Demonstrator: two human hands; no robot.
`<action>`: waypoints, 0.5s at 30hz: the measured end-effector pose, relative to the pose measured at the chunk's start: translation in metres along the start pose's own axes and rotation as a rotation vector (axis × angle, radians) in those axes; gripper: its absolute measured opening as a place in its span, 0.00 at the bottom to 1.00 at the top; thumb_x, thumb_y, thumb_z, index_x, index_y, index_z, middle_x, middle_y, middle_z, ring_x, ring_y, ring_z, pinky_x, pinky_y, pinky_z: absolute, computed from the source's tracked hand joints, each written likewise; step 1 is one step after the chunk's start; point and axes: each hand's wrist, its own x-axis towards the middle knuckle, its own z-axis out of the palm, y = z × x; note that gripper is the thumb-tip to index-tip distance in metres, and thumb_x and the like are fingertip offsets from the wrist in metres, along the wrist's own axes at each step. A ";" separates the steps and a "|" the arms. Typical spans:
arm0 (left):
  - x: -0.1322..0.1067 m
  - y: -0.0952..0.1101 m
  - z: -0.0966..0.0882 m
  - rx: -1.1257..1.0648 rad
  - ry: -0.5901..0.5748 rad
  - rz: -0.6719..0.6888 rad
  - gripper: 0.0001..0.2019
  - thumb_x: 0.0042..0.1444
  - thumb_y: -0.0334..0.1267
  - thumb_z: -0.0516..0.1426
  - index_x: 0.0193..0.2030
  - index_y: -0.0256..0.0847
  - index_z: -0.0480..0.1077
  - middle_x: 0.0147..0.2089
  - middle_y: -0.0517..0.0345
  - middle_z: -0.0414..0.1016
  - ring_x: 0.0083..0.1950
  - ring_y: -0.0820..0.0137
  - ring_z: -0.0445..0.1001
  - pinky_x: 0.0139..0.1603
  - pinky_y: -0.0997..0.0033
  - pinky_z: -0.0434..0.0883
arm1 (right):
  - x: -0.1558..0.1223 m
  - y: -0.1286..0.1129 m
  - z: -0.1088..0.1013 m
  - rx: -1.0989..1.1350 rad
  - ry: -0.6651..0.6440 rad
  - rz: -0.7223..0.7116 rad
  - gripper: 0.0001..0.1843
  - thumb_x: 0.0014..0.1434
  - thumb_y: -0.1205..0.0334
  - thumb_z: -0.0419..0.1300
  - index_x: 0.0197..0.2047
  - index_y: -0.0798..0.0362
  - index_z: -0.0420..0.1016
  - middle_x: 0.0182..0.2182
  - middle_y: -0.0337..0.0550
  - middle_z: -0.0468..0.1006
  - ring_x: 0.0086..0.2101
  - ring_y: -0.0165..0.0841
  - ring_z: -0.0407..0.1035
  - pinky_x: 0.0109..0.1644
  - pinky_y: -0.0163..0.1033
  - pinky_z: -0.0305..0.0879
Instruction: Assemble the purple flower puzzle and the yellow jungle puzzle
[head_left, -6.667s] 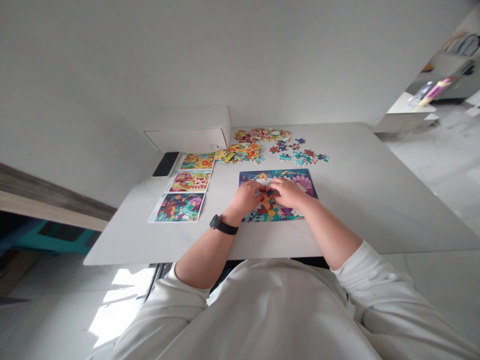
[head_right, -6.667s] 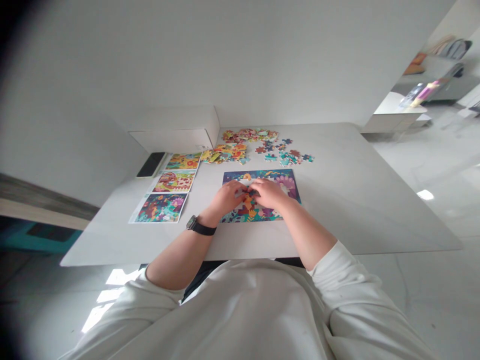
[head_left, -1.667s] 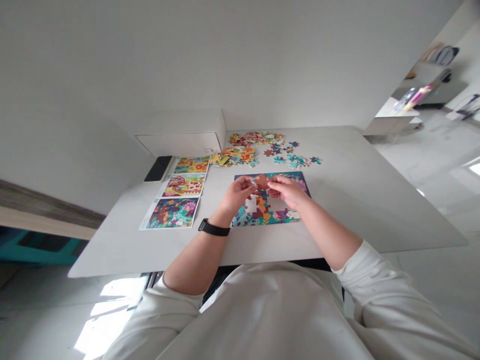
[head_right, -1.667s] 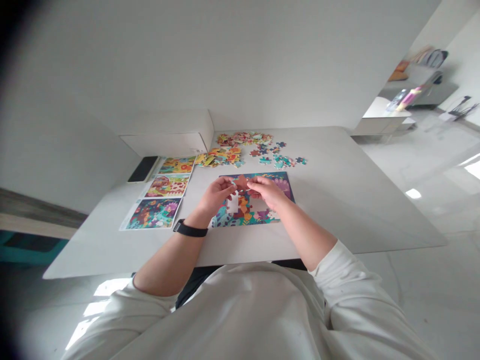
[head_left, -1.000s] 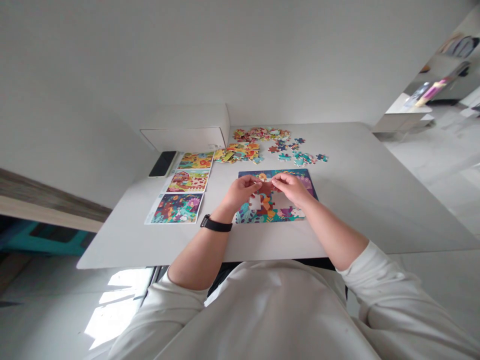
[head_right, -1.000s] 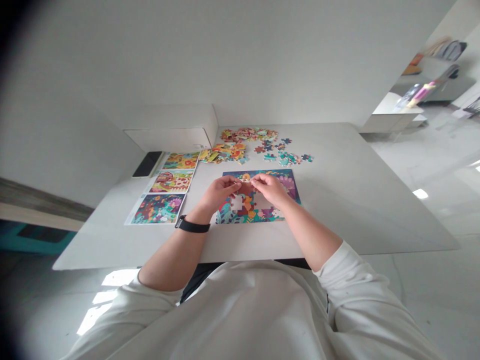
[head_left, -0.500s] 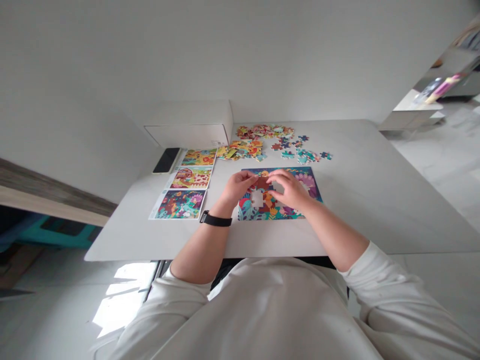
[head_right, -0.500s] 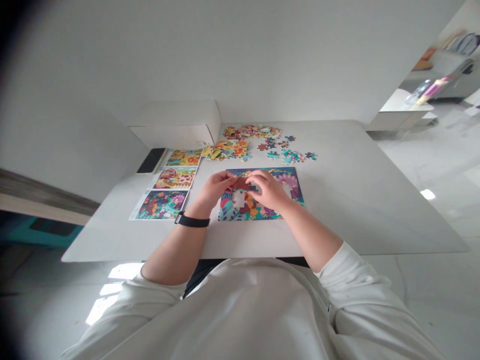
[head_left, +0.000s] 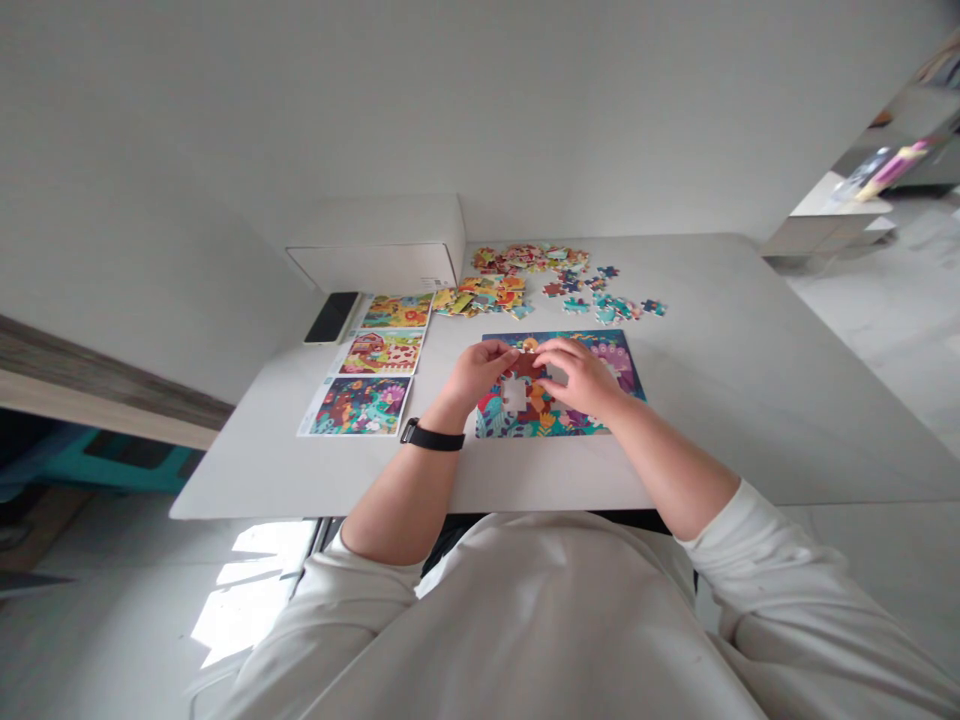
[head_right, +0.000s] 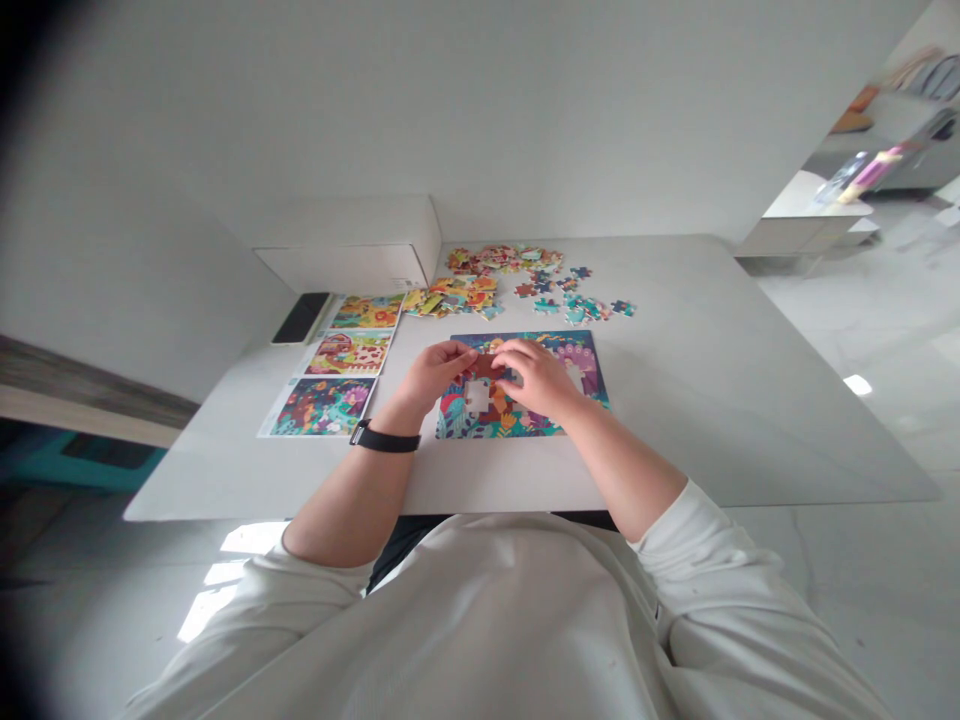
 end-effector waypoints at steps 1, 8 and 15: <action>0.001 -0.001 -0.001 -0.001 0.008 -0.001 0.22 0.56 0.60 0.68 0.33 0.41 0.76 0.28 0.58 0.77 0.28 0.72 0.69 0.29 0.73 0.63 | 0.000 0.000 0.000 0.000 -0.001 -0.001 0.12 0.66 0.66 0.67 0.51 0.44 0.81 0.57 0.49 0.81 0.60 0.48 0.74 0.69 0.57 0.69; 0.009 -0.002 -0.023 -0.104 0.346 0.040 0.22 0.66 0.62 0.61 0.37 0.44 0.70 0.22 0.65 0.67 0.21 0.75 0.60 0.23 0.74 0.56 | 0.000 0.002 0.002 -0.012 0.008 -0.010 0.12 0.66 0.67 0.67 0.50 0.44 0.81 0.55 0.48 0.82 0.59 0.47 0.75 0.68 0.56 0.70; 0.011 0.004 -0.034 -0.184 0.423 0.008 0.28 0.69 0.68 0.56 0.32 0.45 0.66 0.18 0.68 0.54 0.18 0.75 0.53 0.20 0.73 0.51 | -0.001 0.006 0.005 -0.023 -0.016 0.002 0.13 0.65 0.68 0.68 0.50 0.44 0.83 0.56 0.48 0.82 0.59 0.46 0.75 0.68 0.55 0.70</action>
